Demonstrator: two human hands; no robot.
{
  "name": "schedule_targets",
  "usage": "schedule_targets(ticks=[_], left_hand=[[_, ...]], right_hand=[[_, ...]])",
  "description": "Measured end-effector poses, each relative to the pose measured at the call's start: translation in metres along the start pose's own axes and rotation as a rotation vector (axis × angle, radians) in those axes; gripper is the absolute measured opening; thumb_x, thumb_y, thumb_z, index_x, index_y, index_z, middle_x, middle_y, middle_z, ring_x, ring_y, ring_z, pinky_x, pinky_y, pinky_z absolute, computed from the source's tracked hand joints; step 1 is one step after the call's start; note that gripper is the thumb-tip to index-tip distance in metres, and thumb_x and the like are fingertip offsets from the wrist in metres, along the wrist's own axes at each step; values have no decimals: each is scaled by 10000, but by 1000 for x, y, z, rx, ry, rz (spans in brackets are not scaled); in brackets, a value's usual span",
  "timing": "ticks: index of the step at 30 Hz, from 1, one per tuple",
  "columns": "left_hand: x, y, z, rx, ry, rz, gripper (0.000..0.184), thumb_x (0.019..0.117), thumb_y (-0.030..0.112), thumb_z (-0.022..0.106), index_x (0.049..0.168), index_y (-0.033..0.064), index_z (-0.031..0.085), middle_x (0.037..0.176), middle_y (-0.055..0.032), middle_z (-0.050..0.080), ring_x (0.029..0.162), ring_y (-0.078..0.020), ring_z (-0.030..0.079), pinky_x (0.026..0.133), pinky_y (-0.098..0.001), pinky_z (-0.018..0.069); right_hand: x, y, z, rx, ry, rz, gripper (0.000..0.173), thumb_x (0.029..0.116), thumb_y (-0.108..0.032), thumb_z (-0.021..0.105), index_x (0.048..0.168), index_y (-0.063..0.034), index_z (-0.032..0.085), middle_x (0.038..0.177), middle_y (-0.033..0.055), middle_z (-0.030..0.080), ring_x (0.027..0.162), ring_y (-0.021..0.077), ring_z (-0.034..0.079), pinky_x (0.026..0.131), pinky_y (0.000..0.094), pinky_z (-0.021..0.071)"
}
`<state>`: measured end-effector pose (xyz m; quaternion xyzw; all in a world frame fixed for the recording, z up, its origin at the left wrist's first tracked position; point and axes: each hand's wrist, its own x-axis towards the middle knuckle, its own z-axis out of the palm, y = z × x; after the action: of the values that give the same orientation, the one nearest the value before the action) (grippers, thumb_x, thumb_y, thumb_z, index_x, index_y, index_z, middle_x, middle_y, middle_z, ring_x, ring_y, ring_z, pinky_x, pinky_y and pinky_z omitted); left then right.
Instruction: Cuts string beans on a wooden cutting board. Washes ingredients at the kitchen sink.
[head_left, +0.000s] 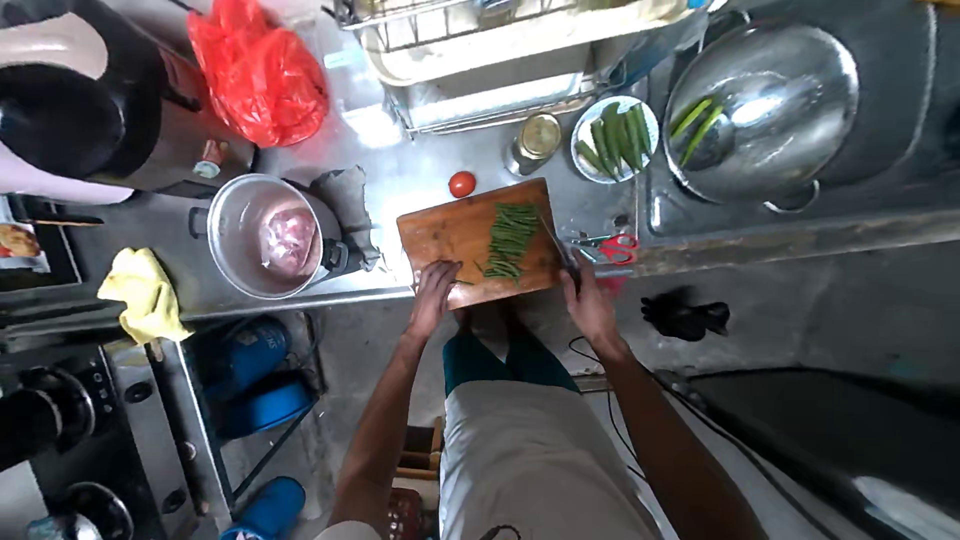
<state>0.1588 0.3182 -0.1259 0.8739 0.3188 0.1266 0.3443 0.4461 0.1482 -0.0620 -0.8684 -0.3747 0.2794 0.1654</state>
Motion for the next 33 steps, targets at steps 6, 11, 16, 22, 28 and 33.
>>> schedule_targets(ticks=[6, 11, 16, 22, 28, 33], left_hand=[[-7, -4, 10, -25, -79, 80, 382, 1004, 9, 546, 1342, 145, 660, 1395, -102, 591, 1429, -284, 441, 1196, -479, 377], [10, 11, 22, -29, -182, 209, 445, 963, -47, 576, 1325, 186, 689, 1403, -107, 594, 1427, -292, 450, 1195, -472, 390], [34, 27, 28, 96, -214, 208, 304, 1052, 209, 564, 1342, 183, 653, 1576, -113, 435, 1515, -291, 327, 1240, -464, 327], [31, 26, 32, 142, -196, 172, 333, 1083, 312, 509, 1288, 100, 663, 1444, -139, 552, 1441, -305, 434, 1207, -462, 367], [22, 32, 40, 71, -207, 155, 308, 1033, 88, 562, 1315, 145, 670, 1420, -164, 568, 1397, -323, 484, 1157, -455, 432], [19, 35, 44, 46, -193, 181, 475, 951, -79, 571, 1349, 161, 665, 1332, -172, 623, 1326, -335, 554, 1103, -453, 488]], right_hand=[[26, 34, -16, -103, 80, -52, 486, 1085, -330, 509, 1535, -150, 475, 1278, 220, 670, 1071, 446, 691, 871, 644, 552], [51, 48, -22, -113, 145, -130, 464, 1066, -309, 566, 1496, -142, 519, 1292, 233, 611, 1098, 440, 656, 871, 618, 558], [77, 55, -20, -133, 168, -155, 412, 1041, -255, 608, 1432, -128, 584, 1342, 224, 613, 1274, 452, 561, 1056, 622, 462], [76, 36, -25, -108, 159, -156, 391, 1053, -322, 576, 1375, -105, 624, 1354, 238, 586, 1278, 457, 545, 1051, 637, 456], [58, 19, -10, -28, 136, -197, 334, 1063, -244, 545, 1361, -129, 643, 1334, 180, 598, 1244, 368, 580, 1032, 536, 509], [40, 21, 9, 16, 119, -225, 318, 1065, -242, 541, 1332, -125, 667, 1347, 163, 607, 1275, 337, 577, 1059, 506, 505]])
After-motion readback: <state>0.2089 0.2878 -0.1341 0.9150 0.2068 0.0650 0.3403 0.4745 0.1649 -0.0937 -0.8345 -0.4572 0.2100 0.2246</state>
